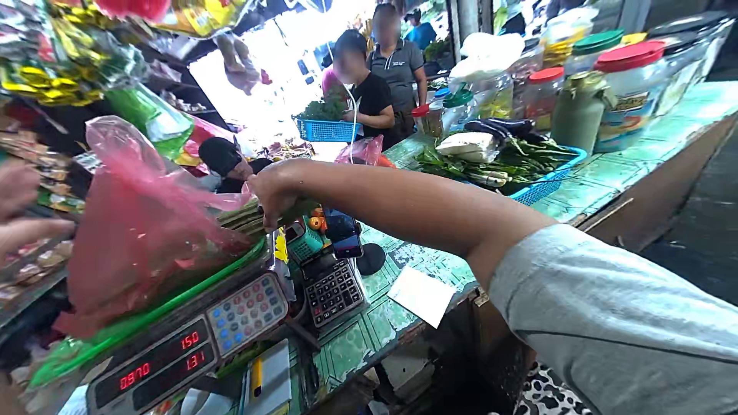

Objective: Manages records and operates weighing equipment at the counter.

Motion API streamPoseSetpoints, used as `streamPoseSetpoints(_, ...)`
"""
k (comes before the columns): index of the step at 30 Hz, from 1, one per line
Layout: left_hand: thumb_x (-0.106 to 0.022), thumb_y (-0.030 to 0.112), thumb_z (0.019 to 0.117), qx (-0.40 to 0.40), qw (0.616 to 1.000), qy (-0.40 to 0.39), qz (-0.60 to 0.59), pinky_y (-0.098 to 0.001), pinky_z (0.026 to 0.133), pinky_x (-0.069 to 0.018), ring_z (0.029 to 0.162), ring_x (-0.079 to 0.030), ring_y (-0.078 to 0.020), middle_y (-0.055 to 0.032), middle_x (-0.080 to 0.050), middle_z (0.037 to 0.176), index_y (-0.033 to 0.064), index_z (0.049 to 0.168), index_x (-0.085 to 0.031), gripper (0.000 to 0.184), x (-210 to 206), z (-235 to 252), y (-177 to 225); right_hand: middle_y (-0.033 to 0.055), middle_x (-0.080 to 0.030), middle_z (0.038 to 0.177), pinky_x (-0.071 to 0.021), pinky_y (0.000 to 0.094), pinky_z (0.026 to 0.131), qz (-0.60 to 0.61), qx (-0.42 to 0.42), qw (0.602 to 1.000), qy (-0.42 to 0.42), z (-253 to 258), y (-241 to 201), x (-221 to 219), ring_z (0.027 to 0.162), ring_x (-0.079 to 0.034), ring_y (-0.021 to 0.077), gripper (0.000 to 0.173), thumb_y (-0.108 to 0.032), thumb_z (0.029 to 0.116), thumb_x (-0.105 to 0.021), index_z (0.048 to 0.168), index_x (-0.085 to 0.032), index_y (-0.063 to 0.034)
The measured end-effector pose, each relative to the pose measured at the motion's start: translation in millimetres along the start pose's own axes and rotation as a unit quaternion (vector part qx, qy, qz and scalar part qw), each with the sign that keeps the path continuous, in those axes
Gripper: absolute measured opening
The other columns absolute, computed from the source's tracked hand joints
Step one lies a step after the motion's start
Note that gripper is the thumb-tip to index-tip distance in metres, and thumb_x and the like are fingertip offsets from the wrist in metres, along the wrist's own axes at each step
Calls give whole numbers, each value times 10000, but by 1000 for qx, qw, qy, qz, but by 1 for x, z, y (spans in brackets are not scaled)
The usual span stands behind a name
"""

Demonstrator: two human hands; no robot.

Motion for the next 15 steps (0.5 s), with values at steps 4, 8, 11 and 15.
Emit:
streamPoseSetpoints(4, -696, 264, 997, 226, 973, -4, 42, -754, 909, -451, 1043, -645, -508, -331, -669, 1082, -56, 1181, -649, 373, -67, -19, -96, 186, -687, 1005, -506, 618, 831, -6, 10, 999, -37, 13, -9, -20, 968, -662, 352, 541, -409, 824, -848, 1128, -689, 10)
streamPoseSetpoints(8, -504, 376, 1068, 134, 969, 201, -52, -553, 902, -538, 1039, -660, -299, -263, -641, 1162, -62, 1279, -568, 490, -33, -19, -88, 172, -689, 974, -526, 628, 796, 38, 10, 999, 14, 19, -6, -18, 933, -674, 342, 539, -423, 790, -858, 1074, -690, 3)
streamPoseSetpoints(11, -371, 198, 1119, 232, 887, 330, -226, -289, 1013, -457, 1092, -568, -75, -103, -573, 1236, -16, 1341, -504, 336, -1, -22, -13, 196, -686, 1105, -510, 634, 874, 61, 4, 998, 27, 12, -6, -18, 1055, -663, 360, 614, -415, 819, -835, 1223, -651, 7)
streamPoseSetpoints(15, -391, 134, 1108, 184, 903, 322, -218, -219, 1003, -390, 1145, -501, -85, -131, -515, 1263, -83, 1382, -432, 352, 19, -1, 37, 173, -680, 1104, -528, 590, 858, 100, -8, 993, 65, 3, 12, -10, 1039, -667, 330, 667, -431, 803, -842, 1270, -604, -19)
Point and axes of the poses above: each hand's wrist, its own z-axis towards the middle knuckle, its own x-axis out of the back of the hand, y = z × x, the point moved 10 cm from there along z, towards the middle knuckle
